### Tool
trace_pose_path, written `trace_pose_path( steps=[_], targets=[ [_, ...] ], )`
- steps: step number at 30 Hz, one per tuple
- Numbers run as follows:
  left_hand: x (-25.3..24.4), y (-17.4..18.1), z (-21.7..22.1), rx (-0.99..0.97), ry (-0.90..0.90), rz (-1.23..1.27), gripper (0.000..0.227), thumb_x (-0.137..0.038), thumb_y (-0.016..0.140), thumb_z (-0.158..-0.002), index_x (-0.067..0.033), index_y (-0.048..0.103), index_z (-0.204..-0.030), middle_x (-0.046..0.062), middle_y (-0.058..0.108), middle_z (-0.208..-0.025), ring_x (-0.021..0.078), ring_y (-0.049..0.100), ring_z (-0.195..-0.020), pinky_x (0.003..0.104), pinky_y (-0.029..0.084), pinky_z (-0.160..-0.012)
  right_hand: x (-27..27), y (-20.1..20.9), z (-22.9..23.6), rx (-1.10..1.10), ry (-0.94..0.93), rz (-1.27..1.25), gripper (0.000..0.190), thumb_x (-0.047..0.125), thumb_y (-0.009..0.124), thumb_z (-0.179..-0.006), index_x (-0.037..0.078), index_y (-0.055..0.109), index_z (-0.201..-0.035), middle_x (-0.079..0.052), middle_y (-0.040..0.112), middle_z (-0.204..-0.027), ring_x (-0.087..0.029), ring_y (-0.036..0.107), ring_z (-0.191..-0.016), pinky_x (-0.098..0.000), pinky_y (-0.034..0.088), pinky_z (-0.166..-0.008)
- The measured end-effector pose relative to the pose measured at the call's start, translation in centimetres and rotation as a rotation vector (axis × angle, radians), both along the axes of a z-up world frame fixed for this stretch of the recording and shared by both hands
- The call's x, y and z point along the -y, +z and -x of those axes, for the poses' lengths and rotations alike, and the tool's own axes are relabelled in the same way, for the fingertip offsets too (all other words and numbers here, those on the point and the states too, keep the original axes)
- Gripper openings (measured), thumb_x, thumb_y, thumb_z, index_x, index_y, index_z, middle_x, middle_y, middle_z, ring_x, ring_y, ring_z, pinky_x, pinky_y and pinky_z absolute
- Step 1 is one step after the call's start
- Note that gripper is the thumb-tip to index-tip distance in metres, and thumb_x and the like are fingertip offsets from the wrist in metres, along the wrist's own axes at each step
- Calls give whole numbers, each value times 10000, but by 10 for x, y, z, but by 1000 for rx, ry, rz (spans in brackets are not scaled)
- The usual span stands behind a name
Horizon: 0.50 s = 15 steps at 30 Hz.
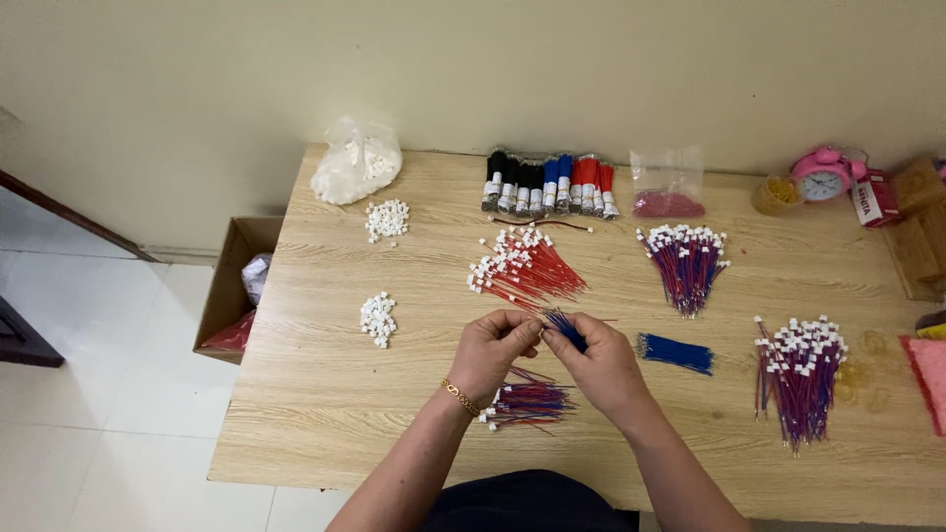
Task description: Assembling electrical wires by attaching small white connectors to the ends of blue wires
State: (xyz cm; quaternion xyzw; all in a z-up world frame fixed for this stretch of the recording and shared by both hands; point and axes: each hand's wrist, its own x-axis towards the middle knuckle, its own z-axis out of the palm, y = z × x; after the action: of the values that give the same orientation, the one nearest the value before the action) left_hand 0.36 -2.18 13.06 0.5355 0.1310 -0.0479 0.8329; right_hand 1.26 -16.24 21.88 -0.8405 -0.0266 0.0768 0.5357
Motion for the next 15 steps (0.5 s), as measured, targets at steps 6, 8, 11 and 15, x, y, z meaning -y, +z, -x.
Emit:
trace_pose_path(
  steps=[6, 8, 11, 15],
  targets=[
    [4, -23, -4, -10, -11, -9, 139, -111, 729, -874, -9, 707, -965, 128, 704, -804, 136, 666, -715, 238, 580, -683, 9, -41, -11, -36, -43, -180, 68, 142, 691, -886, 75, 696, -874, -27, 591, -675, -120, 508, -662, -239, 454, -588],
    [3, -17, -2, -16, -12, -20, 146, -100, 730, -870, -3, 709, -977, 135, 708, -815, 141, 673, -724, 250, 587, -694, 9, -31, -7, -33, -56, -140, 65, 136, 703, -869, 71, 702, -871, -22, 598, -672, -112, 514, -657, -227, 449, -582],
    [3, -13, -1, -15, -22, -37, 142, -56, 691, -880, -3, 711, -1010, 136, 707, -835, 145, 679, -740, 268, 591, -721, 11, -22, -7, -4, -53, -13, 91, 147, 723, -850, 59, 722, -875, -66, 640, -670, -123, 545, -638, -245, 459, -564],
    [2, -17, -4, -10, -37, -27, 201, 13, 569, -916, 8, 701, -1068, 145, 696, -861, 155, 680, -777, 278, 588, -769, 15, -18, -10, 35, 0, 190, 169, 227, 735, -846, 67, 739, -901, -153, 673, -717, -207, 613, -647, -320, 479, -561]
  ],
)
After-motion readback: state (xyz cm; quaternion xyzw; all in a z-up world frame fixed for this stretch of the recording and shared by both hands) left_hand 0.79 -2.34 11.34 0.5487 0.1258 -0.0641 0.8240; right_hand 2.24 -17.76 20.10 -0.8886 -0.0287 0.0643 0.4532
